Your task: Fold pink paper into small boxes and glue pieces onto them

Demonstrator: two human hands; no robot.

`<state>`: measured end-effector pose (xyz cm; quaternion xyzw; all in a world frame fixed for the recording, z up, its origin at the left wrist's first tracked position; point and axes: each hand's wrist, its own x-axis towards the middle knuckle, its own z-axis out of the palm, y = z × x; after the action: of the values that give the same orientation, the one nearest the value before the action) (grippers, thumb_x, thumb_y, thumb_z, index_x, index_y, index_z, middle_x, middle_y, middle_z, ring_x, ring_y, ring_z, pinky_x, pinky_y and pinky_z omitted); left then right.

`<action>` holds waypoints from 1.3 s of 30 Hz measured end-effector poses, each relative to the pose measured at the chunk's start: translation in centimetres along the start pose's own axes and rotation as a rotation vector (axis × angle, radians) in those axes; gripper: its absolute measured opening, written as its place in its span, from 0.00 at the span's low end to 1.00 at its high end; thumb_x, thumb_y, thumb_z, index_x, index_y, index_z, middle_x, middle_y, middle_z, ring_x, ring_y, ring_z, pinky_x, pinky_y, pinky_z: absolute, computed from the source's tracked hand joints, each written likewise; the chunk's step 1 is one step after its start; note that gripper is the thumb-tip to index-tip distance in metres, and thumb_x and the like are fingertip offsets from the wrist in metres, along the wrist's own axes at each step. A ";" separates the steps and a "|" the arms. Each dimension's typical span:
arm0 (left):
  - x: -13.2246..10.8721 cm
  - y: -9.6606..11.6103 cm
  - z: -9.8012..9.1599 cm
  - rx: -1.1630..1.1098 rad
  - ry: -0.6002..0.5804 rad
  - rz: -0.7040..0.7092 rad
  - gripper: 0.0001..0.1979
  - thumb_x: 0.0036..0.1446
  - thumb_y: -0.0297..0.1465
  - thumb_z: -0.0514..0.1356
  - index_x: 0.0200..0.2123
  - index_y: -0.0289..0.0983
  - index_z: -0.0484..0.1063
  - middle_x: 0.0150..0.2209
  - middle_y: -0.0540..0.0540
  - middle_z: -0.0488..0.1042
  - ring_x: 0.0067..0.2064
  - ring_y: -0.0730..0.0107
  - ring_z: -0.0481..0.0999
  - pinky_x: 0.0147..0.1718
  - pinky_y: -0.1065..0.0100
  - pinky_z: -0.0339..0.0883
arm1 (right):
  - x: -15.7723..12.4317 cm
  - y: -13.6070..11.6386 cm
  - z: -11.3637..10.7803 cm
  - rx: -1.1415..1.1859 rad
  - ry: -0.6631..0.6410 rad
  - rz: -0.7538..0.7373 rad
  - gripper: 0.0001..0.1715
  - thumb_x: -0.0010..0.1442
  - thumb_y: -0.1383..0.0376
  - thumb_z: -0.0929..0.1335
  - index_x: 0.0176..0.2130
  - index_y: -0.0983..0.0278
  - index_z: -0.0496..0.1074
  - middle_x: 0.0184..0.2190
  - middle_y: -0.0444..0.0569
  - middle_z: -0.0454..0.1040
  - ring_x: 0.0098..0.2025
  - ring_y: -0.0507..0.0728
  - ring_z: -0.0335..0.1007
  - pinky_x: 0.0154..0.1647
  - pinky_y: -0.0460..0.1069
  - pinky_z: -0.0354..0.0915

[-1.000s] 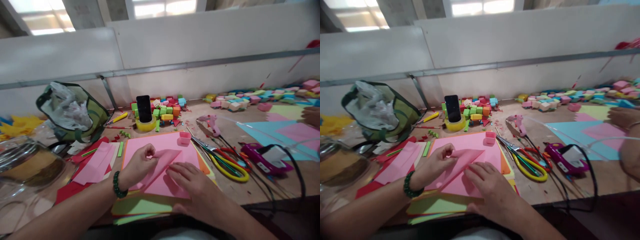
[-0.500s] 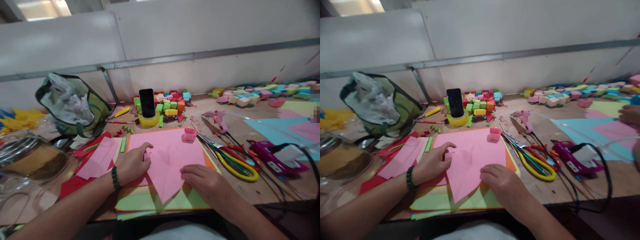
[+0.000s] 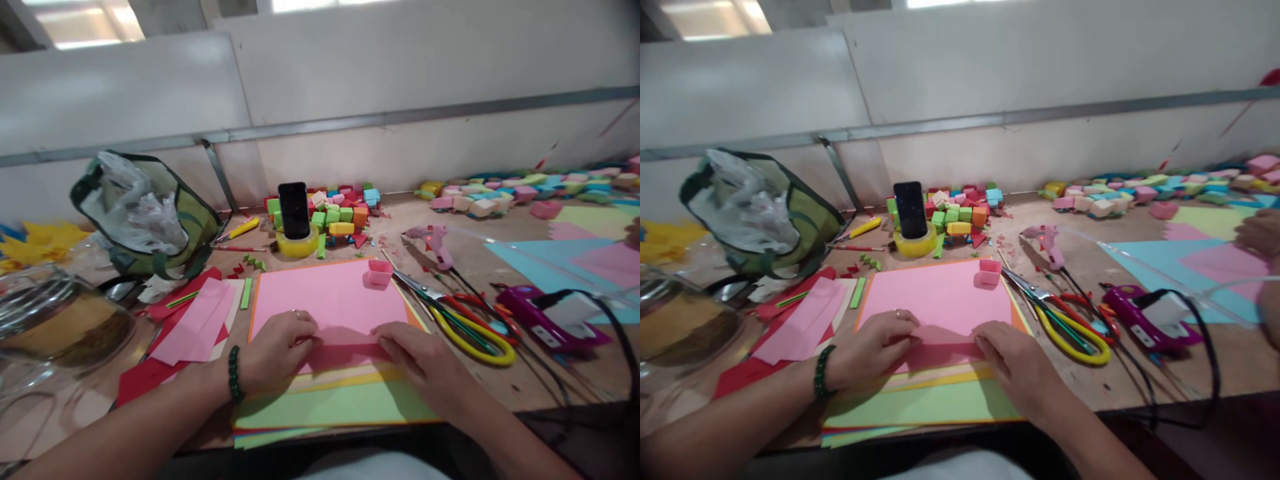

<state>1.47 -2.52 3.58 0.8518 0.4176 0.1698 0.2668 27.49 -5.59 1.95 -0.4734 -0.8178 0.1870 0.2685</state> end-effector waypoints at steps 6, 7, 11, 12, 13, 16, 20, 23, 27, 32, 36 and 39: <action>1.1 -1.2 0.4 -0.073 0.125 -0.213 0.14 0.53 0.32 0.59 0.19 0.36 0.62 0.25 0.50 0.66 0.29 0.73 0.65 0.30 0.71 0.58 | 0.0 0.4 0.1 -0.155 0.100 0.088 0.12 0.64 0.67 0.59 0.34 0.63 0.69 0.30 0.49 0.73 0.33 0.56 0.70 0.35 0.50 0.65; 1.2 -1.3 0.5 -0.077 0.131 -0.238 0.13 0.52 0.31 0.59 0.19 0.36 0.62 0.25 0.50 0.66 0.29 0.73 0.65 0.29 0.71 0.58 | 0.0 0.5 0.1 -0.174 0.096 0.101 0.11 0.63 0.67 0.59 0.34 0.63 0.69 0.30 0.49 0.73 0.33 0.56 0.70 0.34 0.50 0.65; 1.8 -1.2 0.6 0.026 0.134 -0.228 0.12 0.50 0.33 0.61 0.19 0.36 0.65 0.30 0.48 0.69 0.31 0.71 0.67 0.32 0.69 0.59 | 0.2 0.8 0.2 -0.236 0.054 0.129 0.10 0.63 0.67 0.60 0.38 0.62 0.71 0.32 0.49 0.74 0.35 0.56 0.71 0.34 0.50 0.65; 2.0 -1.2 0.6 0.055 0.140 -0.206 0.12 0.50 0.33 0.61 0.19 0.36 0.65 0.32 0.47 0.70 0.33 0.70 0.68 0.34 0.68 0.59 | 0.4 0.6 0.2 -0.258 0.036 0.134 0.11 0.63 0.67 0.60 0.39 0.62 0.71 0.33 0.49 0.74 0.35 0.57 0.71 0.35 0.50 0.64; 2.1 -1.1 0.6 0.074 0.145 -0.187 0.12 0.50 0.33 0.61 0.19 0.36 0.66 0.34 0.46 0.70 0.34 0.69 0.69 0.35 0.67 0.60 | 0.5 0.4 0.2 -0.284 0.017 0.141 0.11 0.63 0.67 0.60 0.38 0.62 0.71 0.33 0.49 0.74 0.35 0.57 0.70 0.35 0.51 0.64; 2.7 -1.0 0.4 0.075 0.127 -0.184 0.10 0.48 0.34 0.62 0.20 0.36 0.66 0.36 0.44 0.69 0.37 0.67 0.69 0.36 0.67 0.61 | 0.9 -0.5 0.1 -0.366 -0.042 0.166 0.10 0.63 0.64 0.62 0.33 0.62 0.72 0.32 0.49 0.73 0.35 0.58 0.69 0.35 0.51 0.63; 3.6 -0.8 0.2 0.049 0.070 -0.222 0.09 0.45 0.34 0.63 0.22 0.36 0.66 0.34 0.45 0.67 0.35 0.66 0.68 0.34 0.67 0.62 | 1.1 -1.2 0.1 -0.440 -0.046 0.191 0.08 0.60 0.61 0.66 0.33 0.62 0.72 0.33 0.50 0.72 0.37 0.59 0.68 0.36 0.52 0.63; 3.8 -0.5 0.2 -0.002 0.047 -0.260 0.09 0.43 0.34 0.64 0.24 0.35 0.67 0.29 0.48 0.66 0.31 0.70 0.65 0.28 0.70 0.59 | 0.9 -1.1 0.2 -0.419 -0.025 0.198 0.07 0.59 0.62 0.67 0.38 0.62 0.72 0.35 0.49 0.71 0.38 0.59 0.68 0.39 0.52 0.63; 3.7 -0.2 0.4 -0.353 0.033 -0.369 0.23 0.43 0.33 0.64 0.45 0.34 0.66 0.23 0.56 0.61 0.24 0.76 0.61 0.22 0.73 0.53 | 0.6 -0.7 0.2 -0.347 -0.018 0.182 0.09 0.58 0.62 0.67 0.40 0.61 0.73 0.35 0.49 0.71 0.39 0.58 0.68 0.41 0.53 0.65; 3.4 0.6 0.6 -0.599 0.112 -0.258 0.20 0.46 0.36 0.64 0.42 0.32 0.69 0.23 0.55 0.63 0.25 0.77 0.60 0.25 0.73 0.55 | 0.5 -0.8 -0.7 -0.219 0.005 0.146 0.20 0.57 0.60 0.68 0.49 0.63 0.70 0.44 0.54 0.72 0.47 0.61 0.68 0.47 0.56 0.65; 2.8 1.8 0.4 -0.615 0.020 -0.068 0.14 0.52 0.37 0.60 0.24 0.33 0.66 0.23 0.53 0.62 0.27 0.77 0.58 0.27 0.73 0.55 | 0.7 -1.6 -1.4 -0.032 0.035 0.164 0.39 0.53 0.53 0.71 0.59 0.62 0.60 0.56 0.57 0.66 0.56 0.63 0.63 0.53 0.57 0.61; 2.4 2.5 0.4 -0.621 -0.047 -0.074 0.15 0.54 0.38 0.58 0.22 0.34 0.62 0.21 0.54 0.57 0.25 0.78 0.54 0.23 0.74 0.51 | 1.2 -2.1 -1.4 0.125 -0.014 0.242 0.38 0.50 0.54 0.72 0.57 0.62 0.63 0.39 0.49 0.75 0.39 0.58 0.70 0.38 0.50 0.66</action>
<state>4.63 -1.98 4.92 0.7174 0.3702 0.2595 0.5300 26.47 -5.50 4.58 -0.5496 -0.7433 0.2720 0.2674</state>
